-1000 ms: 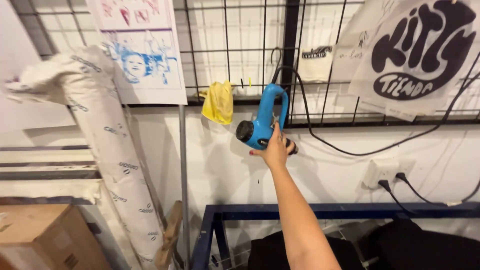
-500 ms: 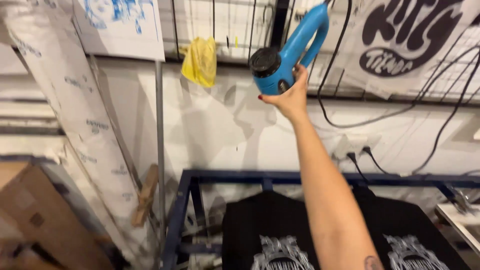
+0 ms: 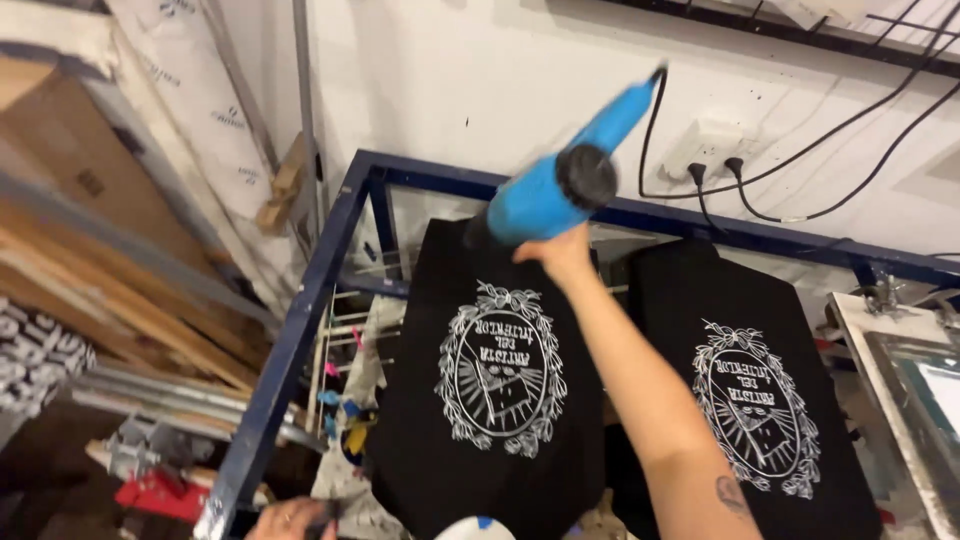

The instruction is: Applying ink to shirts using a screen printing press and drying the ink with a heat gun.

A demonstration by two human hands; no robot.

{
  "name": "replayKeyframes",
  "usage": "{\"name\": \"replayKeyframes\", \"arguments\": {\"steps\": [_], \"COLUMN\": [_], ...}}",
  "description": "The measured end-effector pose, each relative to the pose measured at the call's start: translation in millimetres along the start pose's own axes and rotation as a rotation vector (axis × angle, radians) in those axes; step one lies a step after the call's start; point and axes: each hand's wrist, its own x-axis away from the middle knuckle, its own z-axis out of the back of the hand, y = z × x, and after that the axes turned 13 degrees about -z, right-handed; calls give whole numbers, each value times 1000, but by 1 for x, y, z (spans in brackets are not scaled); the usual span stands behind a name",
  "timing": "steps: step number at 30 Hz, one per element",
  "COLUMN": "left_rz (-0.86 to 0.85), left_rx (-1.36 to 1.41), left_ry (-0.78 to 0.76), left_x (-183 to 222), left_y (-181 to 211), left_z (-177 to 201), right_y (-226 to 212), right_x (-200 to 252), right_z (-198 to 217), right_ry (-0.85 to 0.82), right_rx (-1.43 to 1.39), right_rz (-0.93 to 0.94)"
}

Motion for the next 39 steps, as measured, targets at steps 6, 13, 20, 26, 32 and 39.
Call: {"name": "replayKeyframes", "arguments": {"steps": [6,13,20,26,32,39], "left_rz": [257,133,331,331,362,410], "left_rx": [24,-26,45,29,-26,50], "left_ry": [-943,-547,-1078,-1060,-1164,-1158], "left_x": [-65,-44,-90,-74,-92,-87], "left_y": [22,17,38,38,37,34], "left_z": [64,47,72,69,65,61], "right_y": [8,23,18,26,7,3], "right_x": [50,75,65,71,77,87], "right_z": [-26,-33,-52,-57,-38,-10], "right_ry": [123,-76,94,186,85,90], "right_rx": [227,153,138,195,227,240], "right_rz": [-197,-275,-214,-250,-241,-208]}}
